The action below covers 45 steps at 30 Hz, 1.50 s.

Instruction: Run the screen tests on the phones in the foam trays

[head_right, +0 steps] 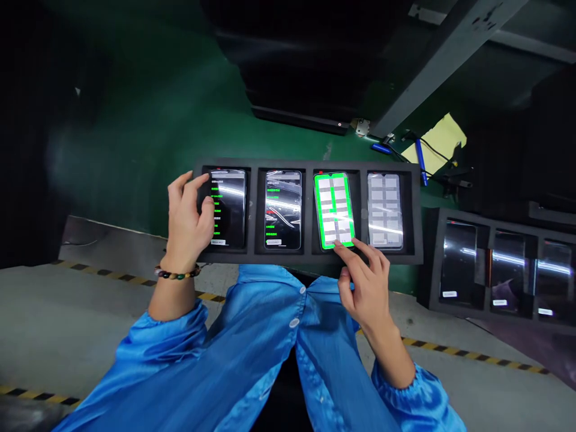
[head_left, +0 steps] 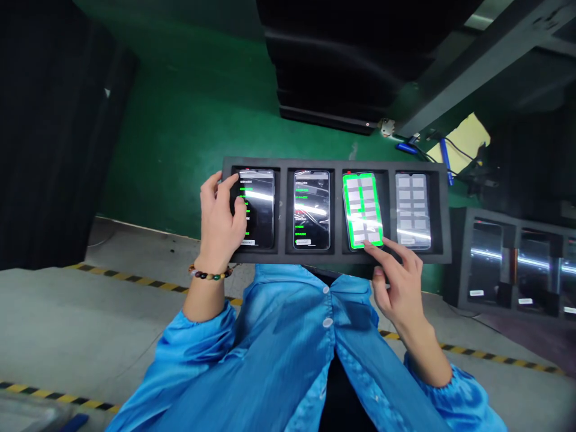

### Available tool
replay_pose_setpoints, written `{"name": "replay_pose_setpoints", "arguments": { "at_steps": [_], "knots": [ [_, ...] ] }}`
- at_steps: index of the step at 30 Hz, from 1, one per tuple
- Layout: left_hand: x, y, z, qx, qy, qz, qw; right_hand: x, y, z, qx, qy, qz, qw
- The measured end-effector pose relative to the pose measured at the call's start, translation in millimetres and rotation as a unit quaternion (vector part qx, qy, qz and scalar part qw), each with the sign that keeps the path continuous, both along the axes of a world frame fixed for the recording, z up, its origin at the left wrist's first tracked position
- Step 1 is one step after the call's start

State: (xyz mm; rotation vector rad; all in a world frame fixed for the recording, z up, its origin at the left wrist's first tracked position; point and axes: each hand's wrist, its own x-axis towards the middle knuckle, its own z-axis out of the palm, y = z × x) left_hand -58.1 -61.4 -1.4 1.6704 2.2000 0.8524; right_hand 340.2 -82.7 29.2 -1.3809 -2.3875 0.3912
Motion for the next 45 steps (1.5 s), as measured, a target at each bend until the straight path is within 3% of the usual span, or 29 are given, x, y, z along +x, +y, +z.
{"name": "replay_pose_setpoints", "arguments": {
  "at_steps": [3, 8, 13, 15, 20, 25, 27, 31, 36, 41, 45],
  "knots": [
    [0.0, -0.1, -0.5, 0.000, -0.003, 0.002, 1.000, -7.6, 1.3, -1.0, 0.006, 0.006, -0.010, 1.000],
    [0.6, -0.6, -0.1, 0.003, -0.012, 0.002, 1.000, -17.5, 14.5, -2.9, -0.018, -0.013, 0.040, 0.999],
    [0.6, -0.2, 0.3, 0.000, -0.021, 0.003, 1.000, 1.6, 18.1, -5.3, 0.000, -0.017, -0.068, 0.998],
    [0.6, 0.1, 0.5, 0.000, -0.021, 0.003, 1.000, 0.9, 19.8, -5.9, 0.003, -0.012, -0.082, 0.997],
    [0.4, -0.5, 0.6, -0.005, -0.019, 0.006, 1.000, -21.7, 31.7, -4.8, -0.023, -0.016, 0.013, 1.000],
    [-0.2, -1.7, -1.7, 0.007, -0.023, 0.006, 1.000, -20.8, 42.4, -4.7, 0.010, -0.025, -0.078, 0.997],
    [-0.3, -1.7, -2.3, 0.008, -0.022, 0.004, 1.000, -22.8, 44.0, -4.8, 0.003, -0.014, -0.066, 0.998],
    [-0.2, -1.6, -1.9, 0.006, -0.020, 0.005, 1.000, -31.3, 47.5, -4.7, -0.030, -0.022, 0.021, 0.999],
    [-0.2, -1.6, -1.6, 0.008, -0.018, 0.003, 1.000, -28.5, 54.2, -6.2, 0.009, -0.022, -0.088, 0.996],
    [0.0, -1.4, -2.1, 0.006, -0.022, 0.006, 1.000, -39.7, 51.0, -4.5, -0.019, -0.022, 0.018, 0.999],
    [-0.2, -1.5, -2.6, 0.009, -0.021, 0.002, 1.000, -41.1, 55.1, -3.0, -0.010, -0.026, -0.047, 0.998]
  ]
}}
